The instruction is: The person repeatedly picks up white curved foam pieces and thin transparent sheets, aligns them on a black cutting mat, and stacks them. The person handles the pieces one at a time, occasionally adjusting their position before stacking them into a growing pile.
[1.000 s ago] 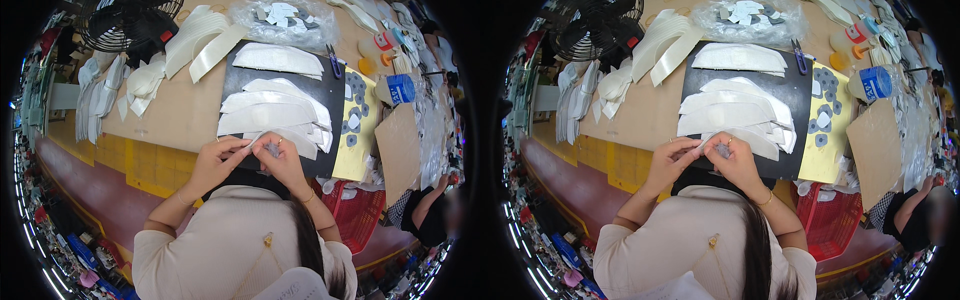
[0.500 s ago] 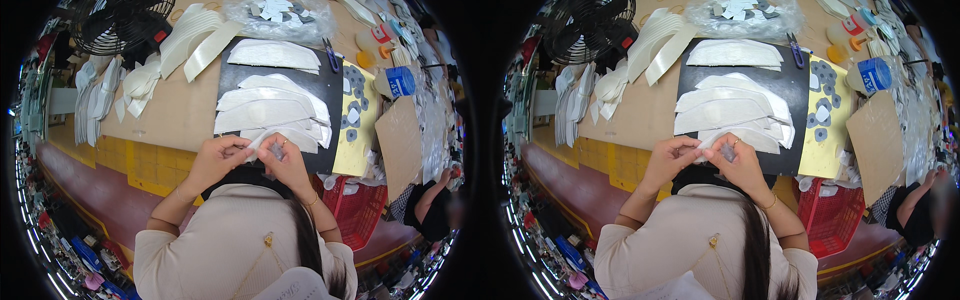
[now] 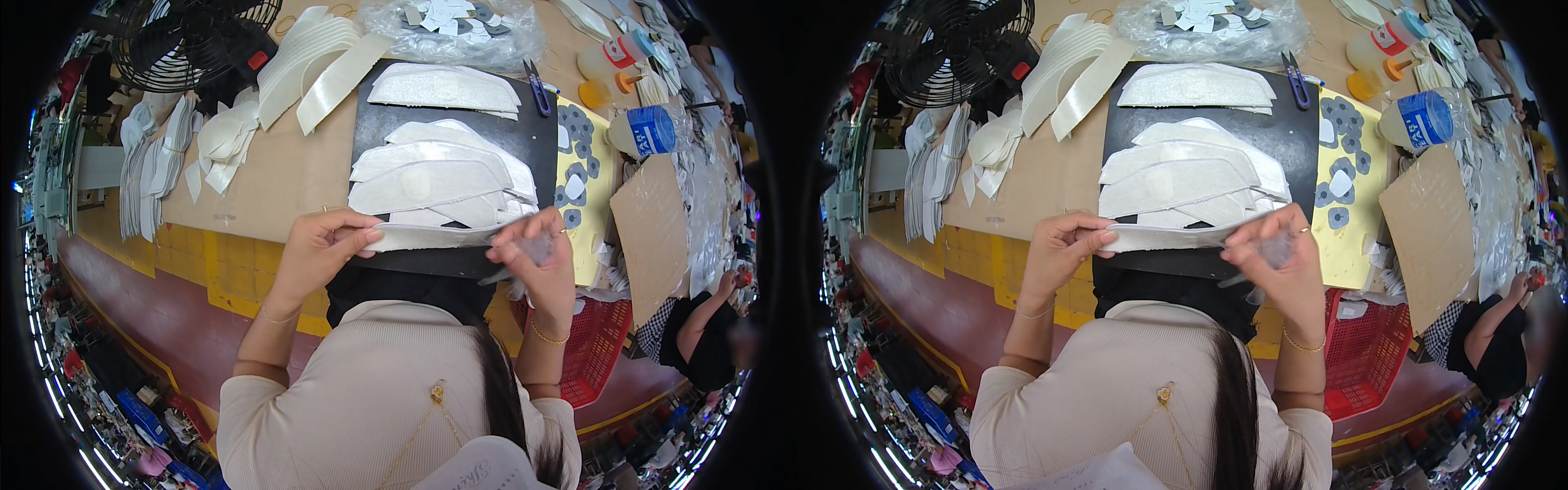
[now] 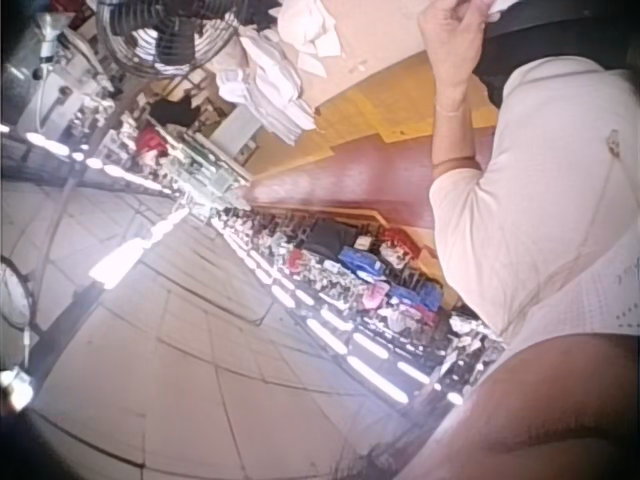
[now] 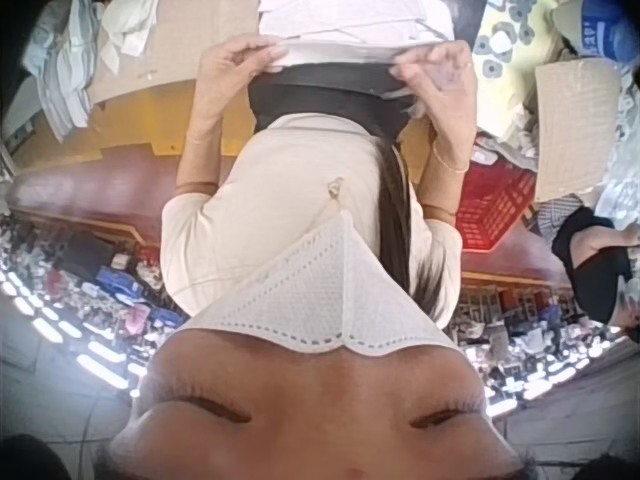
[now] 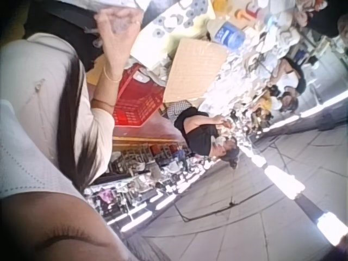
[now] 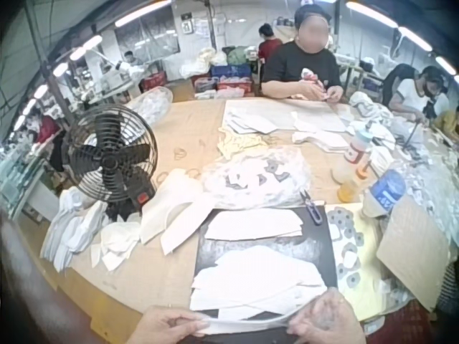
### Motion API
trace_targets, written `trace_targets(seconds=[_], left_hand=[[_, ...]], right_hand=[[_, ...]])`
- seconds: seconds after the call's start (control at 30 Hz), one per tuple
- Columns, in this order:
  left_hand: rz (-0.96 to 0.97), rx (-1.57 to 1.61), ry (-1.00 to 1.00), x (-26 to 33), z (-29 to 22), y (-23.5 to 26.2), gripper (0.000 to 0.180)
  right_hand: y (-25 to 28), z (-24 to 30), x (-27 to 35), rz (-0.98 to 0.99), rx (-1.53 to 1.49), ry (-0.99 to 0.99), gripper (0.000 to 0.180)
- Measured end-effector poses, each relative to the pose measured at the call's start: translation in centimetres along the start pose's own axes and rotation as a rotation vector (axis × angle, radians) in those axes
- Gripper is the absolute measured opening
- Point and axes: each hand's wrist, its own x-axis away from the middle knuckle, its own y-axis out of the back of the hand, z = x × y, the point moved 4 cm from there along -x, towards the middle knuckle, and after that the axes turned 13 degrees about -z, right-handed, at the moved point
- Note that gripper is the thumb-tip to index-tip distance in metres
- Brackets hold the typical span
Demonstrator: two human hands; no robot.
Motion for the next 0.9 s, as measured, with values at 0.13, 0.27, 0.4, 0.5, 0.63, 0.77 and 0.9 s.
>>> trace_targets(seconds=[0.13, 0.27, 0.4, 0.5, 0.63, 0.77, 0.9], left_hand=[[0.044, -0.125, -0.184, 0.0, -1.3, -1.1, 0.013], [-0.037, 0.0, -0.068, -0.2, -0.2, -0.4, 0.014], [-0.097, 0.087, 0.126, -0.9, 1.5, 1.1, 0.018], [-0.129, 0.118, 0.171, -1.5, 2.2, 1.5, 0.02], [-0.192, 0.129, 0.174, -2.3, 3.1, 1.8, 0.02], [-0.219, -0.047, 0.184, -2.7, 4.4, 2.5, 0.026], [-0.284, -0.216, -0.072, -3.5, 4.4, 2.2, 0.035]], right_hand=[[-2.4, 1.1, -0.4, -0.068, 0.684, 0.361, 0.042], [-0.9, 0.2, -1.1, -0.043, 0.67, 0.159, 0.046], [1.6, 1.8, -1.9, -0.114, 0.336, 0.123, 0.036], [5.4, 4.3, -2.3, -0.264, 0.116, 0.241, 0.029], [13.0, 7.2, -2.1, -0.707, -0.007, 0.491, 0.028], [13.7, 7.9, -1.4, -0.717, 0.011, 0.617, 0.024], [9.5, 6.4, -1.6, -0.625, 0.032, 0.523, 0.015]])
